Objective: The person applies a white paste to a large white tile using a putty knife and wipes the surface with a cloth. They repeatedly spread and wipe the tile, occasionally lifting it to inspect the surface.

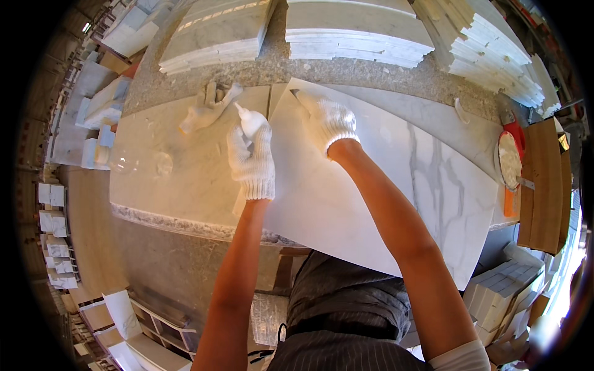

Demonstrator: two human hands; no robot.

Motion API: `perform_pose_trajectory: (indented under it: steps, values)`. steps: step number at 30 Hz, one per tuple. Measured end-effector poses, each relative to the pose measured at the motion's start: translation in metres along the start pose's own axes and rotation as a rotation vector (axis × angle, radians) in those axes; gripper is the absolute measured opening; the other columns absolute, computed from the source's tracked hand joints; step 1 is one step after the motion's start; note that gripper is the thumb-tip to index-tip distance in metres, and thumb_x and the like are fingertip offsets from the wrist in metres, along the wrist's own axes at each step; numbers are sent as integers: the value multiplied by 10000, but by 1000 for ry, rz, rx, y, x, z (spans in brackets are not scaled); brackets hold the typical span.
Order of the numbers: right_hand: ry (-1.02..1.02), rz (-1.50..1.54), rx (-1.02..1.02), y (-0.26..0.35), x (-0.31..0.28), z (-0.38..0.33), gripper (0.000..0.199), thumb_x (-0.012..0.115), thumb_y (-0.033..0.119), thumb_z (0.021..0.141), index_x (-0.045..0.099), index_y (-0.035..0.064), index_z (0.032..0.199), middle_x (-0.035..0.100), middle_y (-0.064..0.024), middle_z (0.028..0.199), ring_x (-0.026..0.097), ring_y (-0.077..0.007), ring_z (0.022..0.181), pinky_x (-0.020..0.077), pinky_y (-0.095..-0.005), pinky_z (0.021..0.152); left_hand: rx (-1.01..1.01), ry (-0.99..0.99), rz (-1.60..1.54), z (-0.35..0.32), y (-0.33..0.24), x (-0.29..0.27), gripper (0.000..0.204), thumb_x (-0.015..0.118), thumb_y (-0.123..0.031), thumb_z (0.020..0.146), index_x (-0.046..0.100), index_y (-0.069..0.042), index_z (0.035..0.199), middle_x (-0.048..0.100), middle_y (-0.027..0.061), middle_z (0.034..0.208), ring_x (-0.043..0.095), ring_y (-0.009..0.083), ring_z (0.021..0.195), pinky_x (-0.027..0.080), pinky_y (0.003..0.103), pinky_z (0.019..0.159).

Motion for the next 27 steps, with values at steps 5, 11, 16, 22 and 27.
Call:
perform_pose_trajectory:
  steps: [5, 11, 16, 22, 27]
  values:
    - [94, -155, -34, 6, 6, -18, 237, 519, 241, 963, 589, 143, 1167, 691, -150, 1030, 683, -357, 922, 557, -462, 716, -14, 19, -28, 0, 6, -1, 319, 716, -177, 900, 595, -37, 1160, 581, 31, 1038, 533, 131, 966, 444, 300, 860]
    - [-56, 1, -4, 7, -5, -16, 202, 506, 230, 965, 588, 144, 1128, 689, -145, 1021, 672, -375, 931, 550, -479, 738, -19, 32, 68, 1, 7, -3, 334, 715, -180, 902, 597, -43, 1183, 584, 33, 1026, 535, 138, 980, 444, 304, 874]
    - [52, -104, -31, 8, 5, -4, 277, 565, 188, 942, 580, 94, 1202, 709, -133, 983, 710, -324, 894, 574, -424, 659, -36, 27, 5, 0, 3, 0, 371, 728, -195, 896, 597, -38, 1204, 592, 44, 1054, 543, 148, 1001, 447, 312, 887]
    - [156, -165, -92, 5, 8, -24, 392, 500, 240, 958, 525, 211, 1348, 675, -169, 1057, 668, -366, 954, 555, -457, 750, -18, 15, 4, -1, 1, -1, 352, 724, -195, 898, 598, -38, 1187, 590, 43, 1048, 549, 153, 975, 450, 312, 876]
    - [-51, -33, -20, -2, 3, -5, 396, 510, 272, 962, 506, 194, 1350, 676, -162, 1046, 675, -356, 955, 556, -456, 743, -63, 19, 11, -3, 2, -1, 304, 717, -183, 897, 610, -34, 1139, 623, 40, 994, 565, 130, 909, 466, 295, 830]
Point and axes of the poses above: each hand's wrist, its own z-axis towards the middle knuckle, its own x-axis out of the palm, y = z × x, the point moved 3 cm from there along z, towards the middle knuckle
